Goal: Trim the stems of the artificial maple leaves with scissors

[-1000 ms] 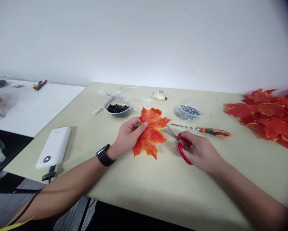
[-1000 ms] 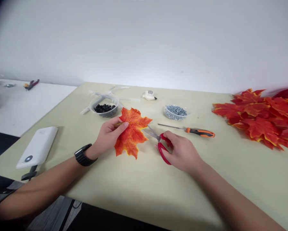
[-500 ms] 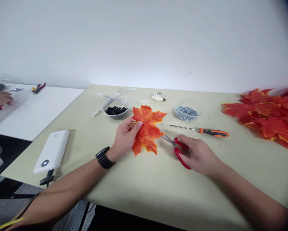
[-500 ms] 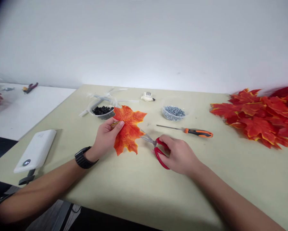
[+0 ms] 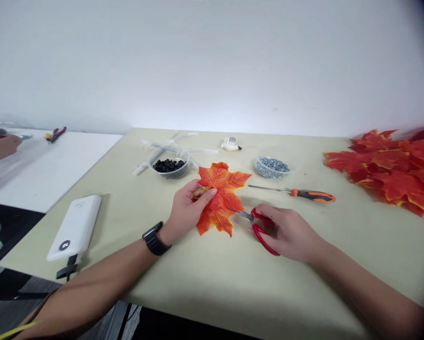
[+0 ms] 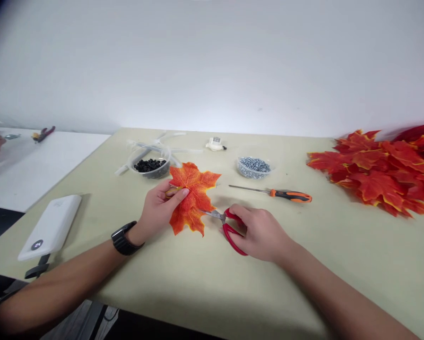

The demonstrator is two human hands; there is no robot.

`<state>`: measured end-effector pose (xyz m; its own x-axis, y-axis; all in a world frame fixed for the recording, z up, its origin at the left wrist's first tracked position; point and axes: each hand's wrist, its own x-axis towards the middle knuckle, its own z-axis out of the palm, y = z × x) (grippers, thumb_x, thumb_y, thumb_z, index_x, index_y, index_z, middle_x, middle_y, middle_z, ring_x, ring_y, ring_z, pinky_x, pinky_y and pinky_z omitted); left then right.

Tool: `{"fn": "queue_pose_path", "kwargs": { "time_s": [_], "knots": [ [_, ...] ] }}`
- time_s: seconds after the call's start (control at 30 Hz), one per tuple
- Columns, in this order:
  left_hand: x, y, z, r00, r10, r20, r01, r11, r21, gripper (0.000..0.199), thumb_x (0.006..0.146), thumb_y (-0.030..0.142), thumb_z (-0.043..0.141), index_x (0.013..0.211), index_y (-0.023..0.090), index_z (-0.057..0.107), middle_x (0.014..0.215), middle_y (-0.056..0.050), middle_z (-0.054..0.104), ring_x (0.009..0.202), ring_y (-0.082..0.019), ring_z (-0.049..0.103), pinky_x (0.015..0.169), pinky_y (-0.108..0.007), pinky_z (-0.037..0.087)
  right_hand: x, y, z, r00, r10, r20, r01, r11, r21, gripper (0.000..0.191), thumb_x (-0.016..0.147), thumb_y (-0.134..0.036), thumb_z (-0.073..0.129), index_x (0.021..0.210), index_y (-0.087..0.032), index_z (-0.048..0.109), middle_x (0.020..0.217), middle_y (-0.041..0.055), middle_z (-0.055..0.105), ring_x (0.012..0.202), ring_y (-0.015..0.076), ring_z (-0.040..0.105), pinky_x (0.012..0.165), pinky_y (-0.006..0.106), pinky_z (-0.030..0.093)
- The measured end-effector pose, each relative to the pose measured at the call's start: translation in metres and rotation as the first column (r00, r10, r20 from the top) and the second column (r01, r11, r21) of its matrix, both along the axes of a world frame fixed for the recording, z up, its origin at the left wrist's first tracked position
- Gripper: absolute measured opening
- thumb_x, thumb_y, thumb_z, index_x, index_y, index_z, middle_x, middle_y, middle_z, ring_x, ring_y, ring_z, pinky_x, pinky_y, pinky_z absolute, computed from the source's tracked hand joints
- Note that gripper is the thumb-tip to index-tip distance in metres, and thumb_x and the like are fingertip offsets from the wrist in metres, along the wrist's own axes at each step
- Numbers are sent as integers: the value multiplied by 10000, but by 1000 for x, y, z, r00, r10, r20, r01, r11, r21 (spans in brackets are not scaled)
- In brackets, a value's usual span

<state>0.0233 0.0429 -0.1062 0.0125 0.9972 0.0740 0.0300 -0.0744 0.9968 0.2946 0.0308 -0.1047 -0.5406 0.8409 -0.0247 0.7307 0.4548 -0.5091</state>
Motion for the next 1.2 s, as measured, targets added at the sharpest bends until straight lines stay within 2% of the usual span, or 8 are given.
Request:
{"fn": "queue_pose_path", "kwargs": {
  "time_s": [0.33,0.53,0.67,0.77,0.97,1.1,1.2],
  "knots": [
    [0,-5,-3,997,-7,-72,10,999,38,338,902,474,739,1082,192,687,919,-40,763,809,-186,714,678,-263,565,2,4,-3,992,14,-124,-22,998,-63,224,941,-369,605,824,-216,490,697,-30,520,602,119,435,572,252,375],
    [0,-7,-3,993,-29,-114,34,998,44,351,903,466,744,1125,198,698,968,-46,774,857,-205,732,704,-273,584,3,4,-9,987,-20,-161,6,996,-88,242,942,-342,611,760,-206,527,653,-30,519,575,110,422,544,251,355],
    [0,-7,-1,997,-70,-8,71,997,34,392,885,431,774,1181,191,681,1097,-78,778,963,-245,754,774,-312,625,2,4,-11,980,-64,-187,48,995,-92,281,929,-348,639,718,-201,527,618,-33,478,560,105,381,519,252,327],
    [1,-6,-2,988,-115,106,117,993,-14,395,870,413,796,1165,182,672,1114,-94,778,994,-274,763,821,-366,645,1,3,-10,974,-88,-208,74,995,-72,341,929,-386,654,687,-198,503,596,-43,413,558,101,326,511,252,302],
    [1,-4,-6,959,-187,212,208,975,-80,442,851,392,824,1202,181,657,1222,-111,747,1054,-277,745,876,-383,627,2,3,-8,975,-78,-209,74,997,-24,312,932,-396,653,715,-197,552,603,-42,434,559,101,328,506,252,294],
    [-1,-2,-7,958,-236,165,266,945,-192,389,846,467,810,1057,147,742,1017,-102,776,900,-254,748,781,-350,608,3,2,-10,983,-83,-165,83,996,-7,312,937,-422,637,730,-200,565,601,-40,463,545,101,354,508,255,308],
    [-2,-2,-6,970,-237,62,245,948,-203,361,848,495,790,908,140,764,887,-84,760,783,-227,718,680,-319,573,2,3,-11,991,-75,-110,80,996,41,337,942,-465,620,735,-203,568,584,-41,485,528,102,370,513,258,320]
  ]
}}
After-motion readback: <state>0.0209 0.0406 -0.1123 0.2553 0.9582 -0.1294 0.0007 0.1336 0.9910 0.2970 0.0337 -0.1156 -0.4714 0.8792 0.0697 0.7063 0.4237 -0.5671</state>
